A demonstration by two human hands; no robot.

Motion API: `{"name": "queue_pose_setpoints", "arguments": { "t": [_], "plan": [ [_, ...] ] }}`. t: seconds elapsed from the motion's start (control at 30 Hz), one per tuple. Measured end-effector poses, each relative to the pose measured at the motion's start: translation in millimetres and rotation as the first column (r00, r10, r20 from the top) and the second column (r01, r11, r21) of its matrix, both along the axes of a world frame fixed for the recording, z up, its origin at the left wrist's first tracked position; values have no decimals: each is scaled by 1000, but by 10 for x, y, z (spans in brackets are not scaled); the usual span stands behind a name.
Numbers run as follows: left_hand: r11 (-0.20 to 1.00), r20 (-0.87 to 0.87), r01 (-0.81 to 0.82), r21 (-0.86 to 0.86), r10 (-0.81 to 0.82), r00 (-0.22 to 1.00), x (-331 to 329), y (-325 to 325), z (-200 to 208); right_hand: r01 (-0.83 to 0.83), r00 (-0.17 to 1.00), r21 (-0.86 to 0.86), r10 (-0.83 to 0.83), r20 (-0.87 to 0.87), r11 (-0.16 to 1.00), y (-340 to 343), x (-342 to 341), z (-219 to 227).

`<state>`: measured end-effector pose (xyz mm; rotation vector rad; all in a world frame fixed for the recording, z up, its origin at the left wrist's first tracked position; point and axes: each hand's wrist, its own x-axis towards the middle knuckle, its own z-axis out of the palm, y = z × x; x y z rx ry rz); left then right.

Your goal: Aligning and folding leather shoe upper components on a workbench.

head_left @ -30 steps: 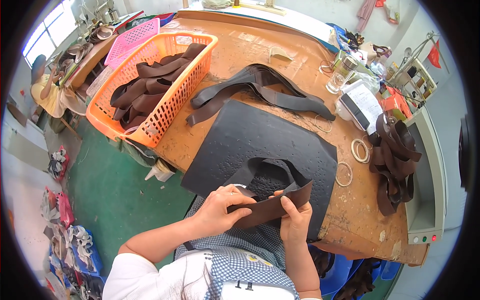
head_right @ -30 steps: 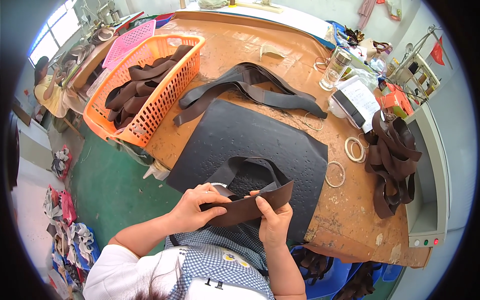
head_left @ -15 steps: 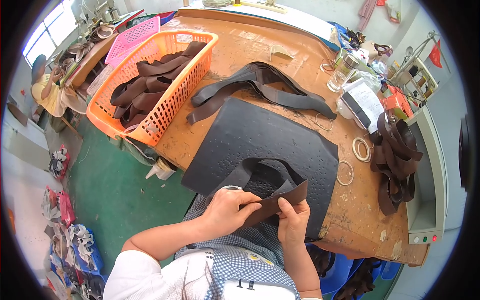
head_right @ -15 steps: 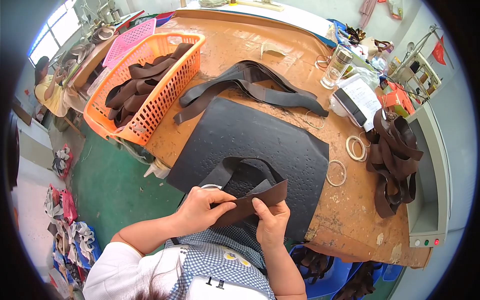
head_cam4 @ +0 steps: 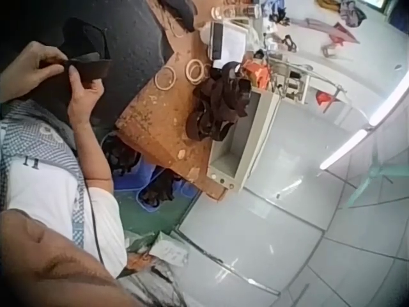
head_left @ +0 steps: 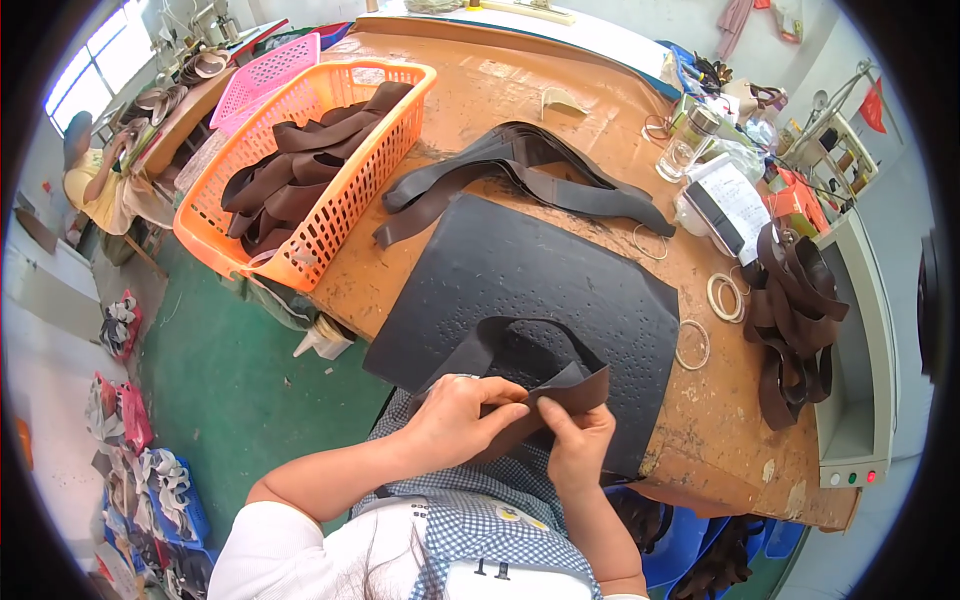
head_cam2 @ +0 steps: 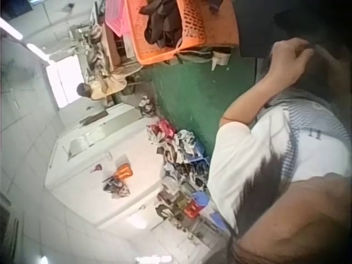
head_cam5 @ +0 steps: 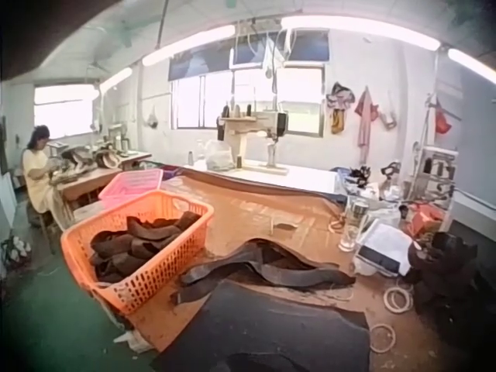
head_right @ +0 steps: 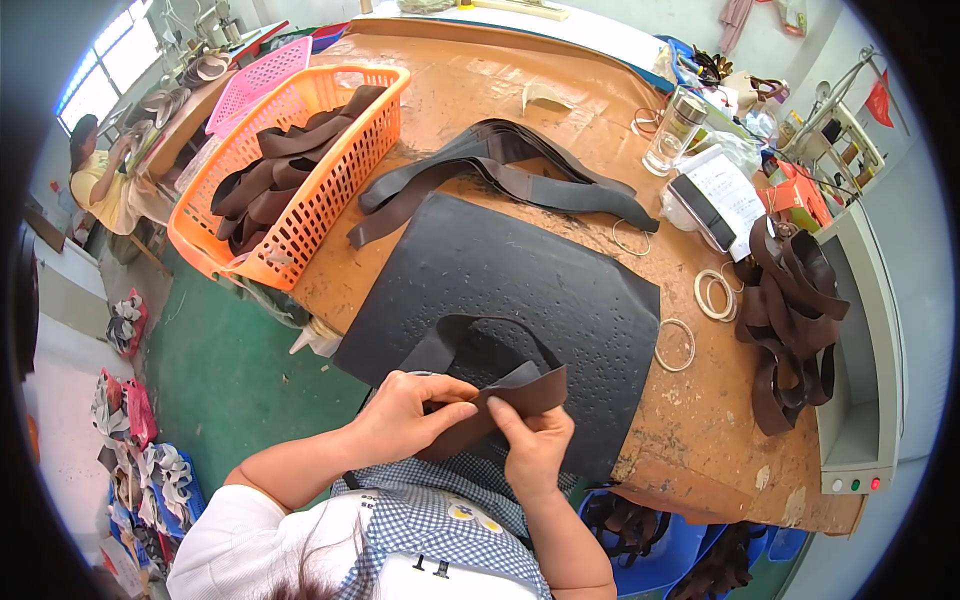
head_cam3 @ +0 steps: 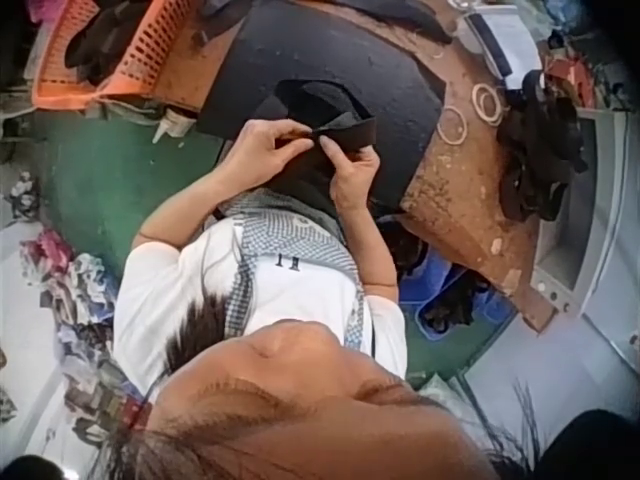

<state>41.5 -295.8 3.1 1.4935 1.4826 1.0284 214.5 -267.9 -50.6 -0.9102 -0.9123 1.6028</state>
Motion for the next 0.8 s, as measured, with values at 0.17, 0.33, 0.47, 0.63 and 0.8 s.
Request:
{"name": "queue_pose_setpoints", "arguments": {
  "t": [0.17, 0.33, 0.47, 0.63, 0.8],
  "plan": [
    [995, -18, 12, -99, -14, 1000, -2, 12, 17, 37, 992, -41, -41, -123, 999, 55, -55, 94],
    [991, 19, 25, -131, -22, 1000, -22, -26, 31, 7, 988, -73, -18, -151, 997, 130, 36, 88],
    [993, 51, 30, -113, -24, 998, -15, -37, -2, 20, 992, -64, -27, -122, 998, 133, 38, 108],
    [996, 117, -6, -85, 16, 993, 22, -52, -43, -28, 991, -23, 25, -130, 999, 89, 1, 71],
    [995, 93, -7, -104, 16, 996, 55, 2, -5, 0, 994, 5, 0, -106, 1000, 60, -40, 85]
  ]
}}
